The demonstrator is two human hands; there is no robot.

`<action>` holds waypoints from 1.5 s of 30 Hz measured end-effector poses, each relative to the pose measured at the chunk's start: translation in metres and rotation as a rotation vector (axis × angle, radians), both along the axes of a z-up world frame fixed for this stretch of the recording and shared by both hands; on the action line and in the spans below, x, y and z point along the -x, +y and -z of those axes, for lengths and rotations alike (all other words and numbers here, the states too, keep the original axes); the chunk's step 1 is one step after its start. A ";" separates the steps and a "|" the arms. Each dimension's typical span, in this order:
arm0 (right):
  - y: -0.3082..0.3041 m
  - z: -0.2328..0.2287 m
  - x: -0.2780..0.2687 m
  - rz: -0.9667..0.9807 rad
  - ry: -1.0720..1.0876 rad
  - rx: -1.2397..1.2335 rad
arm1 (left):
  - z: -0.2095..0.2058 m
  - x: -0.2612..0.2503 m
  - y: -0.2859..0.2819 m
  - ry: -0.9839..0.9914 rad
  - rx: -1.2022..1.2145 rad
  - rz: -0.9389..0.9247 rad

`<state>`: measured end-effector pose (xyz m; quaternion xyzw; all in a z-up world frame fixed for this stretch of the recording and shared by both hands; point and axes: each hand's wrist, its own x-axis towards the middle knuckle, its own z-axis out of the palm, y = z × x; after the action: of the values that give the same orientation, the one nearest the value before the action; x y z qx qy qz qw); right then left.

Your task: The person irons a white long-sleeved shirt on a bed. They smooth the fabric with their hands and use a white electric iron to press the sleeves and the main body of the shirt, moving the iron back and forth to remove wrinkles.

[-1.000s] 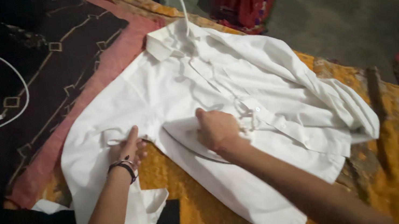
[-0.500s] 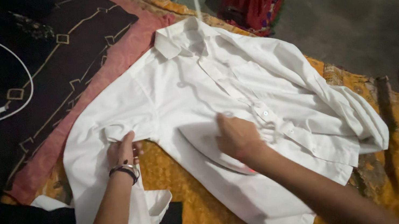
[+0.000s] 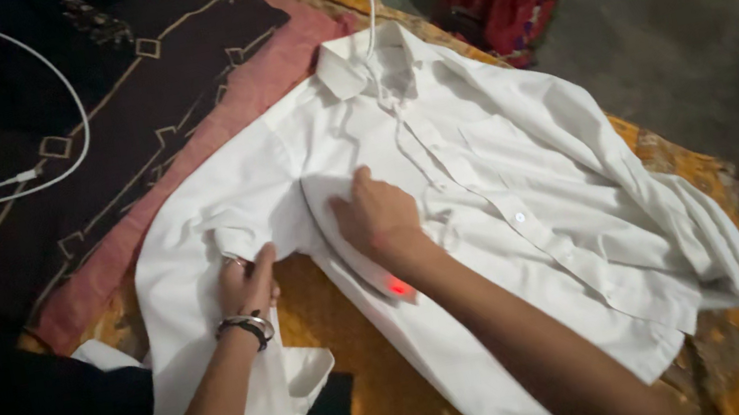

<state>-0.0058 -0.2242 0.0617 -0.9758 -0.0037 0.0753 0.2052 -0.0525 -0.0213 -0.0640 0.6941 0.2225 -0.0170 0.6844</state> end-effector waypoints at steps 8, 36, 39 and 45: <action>0.047 0.007 -0.077 0.051 -0.016 -0.033 | 0.006 -0.014 -0.006 0.084 0.073 0.013; 0.057 0.017 -0.127 0.050 -0.101 0.076 | -0.019 -0.085 -0.010 -0.051 -1.419 0.305; 0.058 0.023 -0.126 0.048 -0.092 0.070 | -0.024 -0.083 -0.011 -0.027 -1.399 0.337; 0.031 0.009 -0.076 0.046 0.015 0.088 | -0.027 -0.082 -0.014 -0.069 -1.394 0.287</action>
<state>0.0700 -0.1930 0.0531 -0.9832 0.0235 0.0778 0.1637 0.0290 -0.0357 -0.0365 0.9928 0.0663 0.0612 0.0788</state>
